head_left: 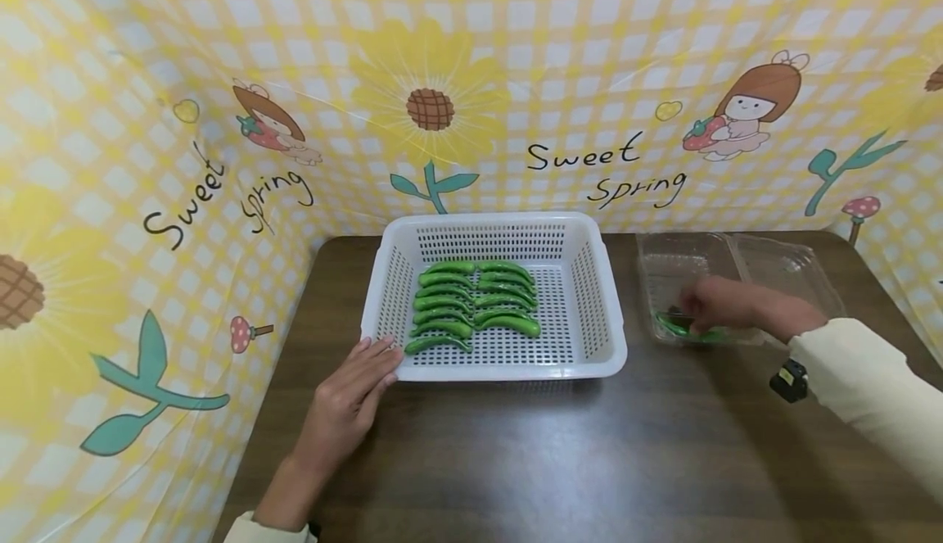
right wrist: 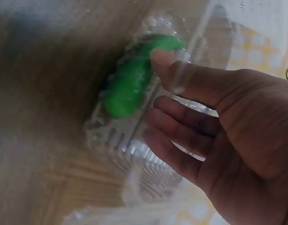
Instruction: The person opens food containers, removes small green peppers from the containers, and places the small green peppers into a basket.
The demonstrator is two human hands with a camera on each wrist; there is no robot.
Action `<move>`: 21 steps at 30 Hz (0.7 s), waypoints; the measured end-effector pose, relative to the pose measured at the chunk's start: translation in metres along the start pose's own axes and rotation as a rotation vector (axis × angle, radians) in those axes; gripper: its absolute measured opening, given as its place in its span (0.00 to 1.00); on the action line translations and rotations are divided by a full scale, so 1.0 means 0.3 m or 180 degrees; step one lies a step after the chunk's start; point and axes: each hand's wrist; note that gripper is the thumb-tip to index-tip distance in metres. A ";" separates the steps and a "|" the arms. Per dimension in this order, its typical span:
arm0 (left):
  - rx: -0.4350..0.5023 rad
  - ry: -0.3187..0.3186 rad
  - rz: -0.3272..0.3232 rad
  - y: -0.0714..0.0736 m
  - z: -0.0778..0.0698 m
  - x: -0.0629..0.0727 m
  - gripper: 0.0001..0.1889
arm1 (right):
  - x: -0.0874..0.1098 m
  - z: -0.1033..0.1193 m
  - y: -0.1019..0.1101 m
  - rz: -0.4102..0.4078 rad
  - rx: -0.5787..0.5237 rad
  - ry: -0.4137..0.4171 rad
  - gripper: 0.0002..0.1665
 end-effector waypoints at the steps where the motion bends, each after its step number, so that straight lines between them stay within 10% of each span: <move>1: 0.0004 -0.0005 0.0001 0.001 0.000 0.000 0.15 | 0.000 -0.002 -0.008 -0.0001 -0.0017 -0.0004 0.11; 21: -0.0016 0.0053 0.0027 0.002 0.002 0.005 0.13 | -0.024 -0.005 -0.041 -0.0265 0.0262 0.0046 0.13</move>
Point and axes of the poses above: each hand's wrist, its own x-axis away from the middle knuckle, its own y-axis out of the back of the hand, z = x × y, and after that the axes turned 11 degrees about -z, right-handed
